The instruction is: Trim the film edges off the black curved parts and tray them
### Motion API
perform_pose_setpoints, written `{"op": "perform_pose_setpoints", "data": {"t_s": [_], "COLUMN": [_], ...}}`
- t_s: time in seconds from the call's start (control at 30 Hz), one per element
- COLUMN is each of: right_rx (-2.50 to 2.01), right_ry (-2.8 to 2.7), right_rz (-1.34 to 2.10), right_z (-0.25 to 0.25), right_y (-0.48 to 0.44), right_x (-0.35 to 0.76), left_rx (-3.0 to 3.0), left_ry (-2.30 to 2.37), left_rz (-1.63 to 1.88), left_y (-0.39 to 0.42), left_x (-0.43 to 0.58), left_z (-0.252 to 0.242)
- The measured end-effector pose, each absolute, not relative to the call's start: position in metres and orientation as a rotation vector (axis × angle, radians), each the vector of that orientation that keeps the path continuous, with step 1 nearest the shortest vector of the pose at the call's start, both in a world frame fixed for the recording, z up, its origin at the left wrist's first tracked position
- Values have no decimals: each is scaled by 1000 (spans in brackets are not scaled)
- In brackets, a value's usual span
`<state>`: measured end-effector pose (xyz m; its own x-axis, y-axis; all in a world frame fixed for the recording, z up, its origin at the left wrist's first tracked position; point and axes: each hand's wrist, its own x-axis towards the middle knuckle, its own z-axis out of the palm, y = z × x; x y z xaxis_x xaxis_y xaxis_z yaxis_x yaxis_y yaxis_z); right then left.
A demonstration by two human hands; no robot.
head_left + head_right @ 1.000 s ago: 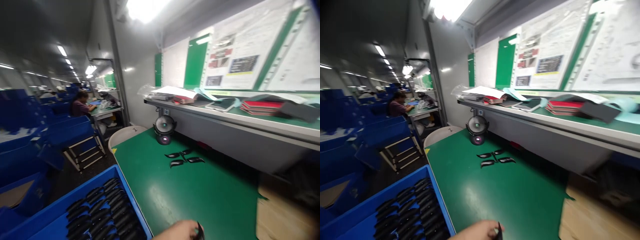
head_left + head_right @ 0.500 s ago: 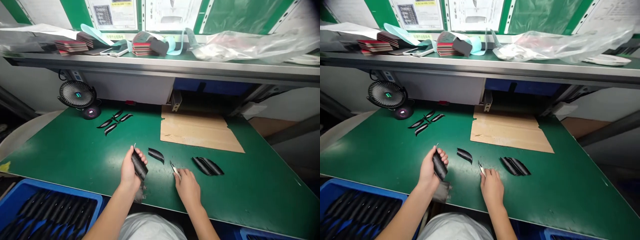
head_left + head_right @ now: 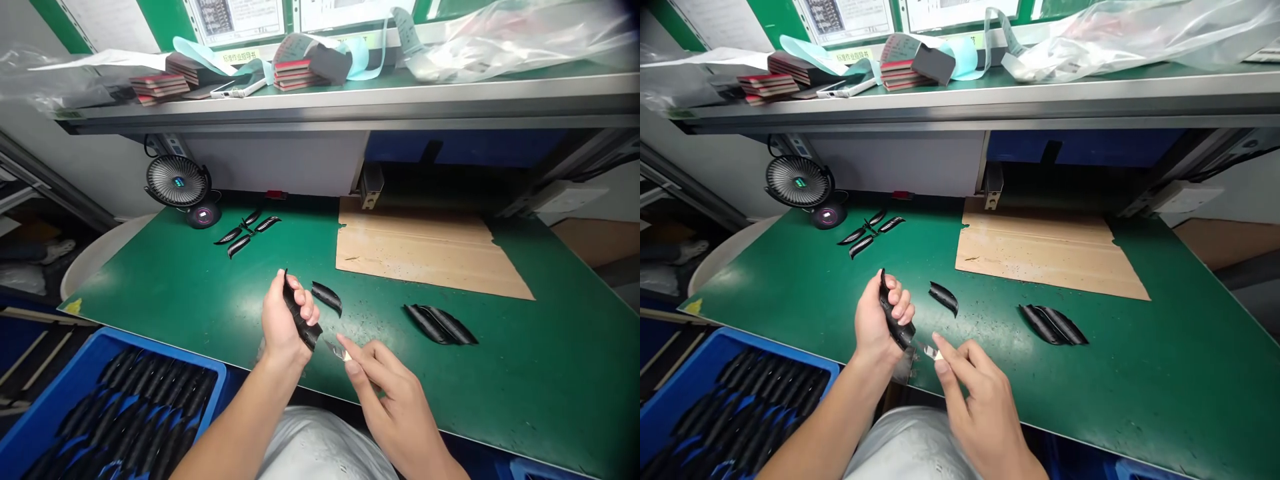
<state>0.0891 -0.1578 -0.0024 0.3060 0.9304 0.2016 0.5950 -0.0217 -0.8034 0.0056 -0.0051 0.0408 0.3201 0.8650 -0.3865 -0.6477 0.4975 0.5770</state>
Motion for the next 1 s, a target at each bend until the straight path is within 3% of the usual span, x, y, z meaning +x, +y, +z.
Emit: {"op": "perform_pose_setpoints", "data": {"t_s": [0.37,0.8,1.0], "right_rx": [-1700,-1913,-1918], "right_ry": [-1398,-1530,-1623], "right_rz": [812,318,-203], "right_z": [12,3,-2], "right_y": [-151,-146,-150], "right_x": [88,74,75], "left_rx": [470,489,343], "left_ry": [718,777,799], "left_rz": [1074,1171,1151], "left_y": [-19,-23,-18], "left_x": [-1,-4,-3], "left_z": [47,48,43]}}
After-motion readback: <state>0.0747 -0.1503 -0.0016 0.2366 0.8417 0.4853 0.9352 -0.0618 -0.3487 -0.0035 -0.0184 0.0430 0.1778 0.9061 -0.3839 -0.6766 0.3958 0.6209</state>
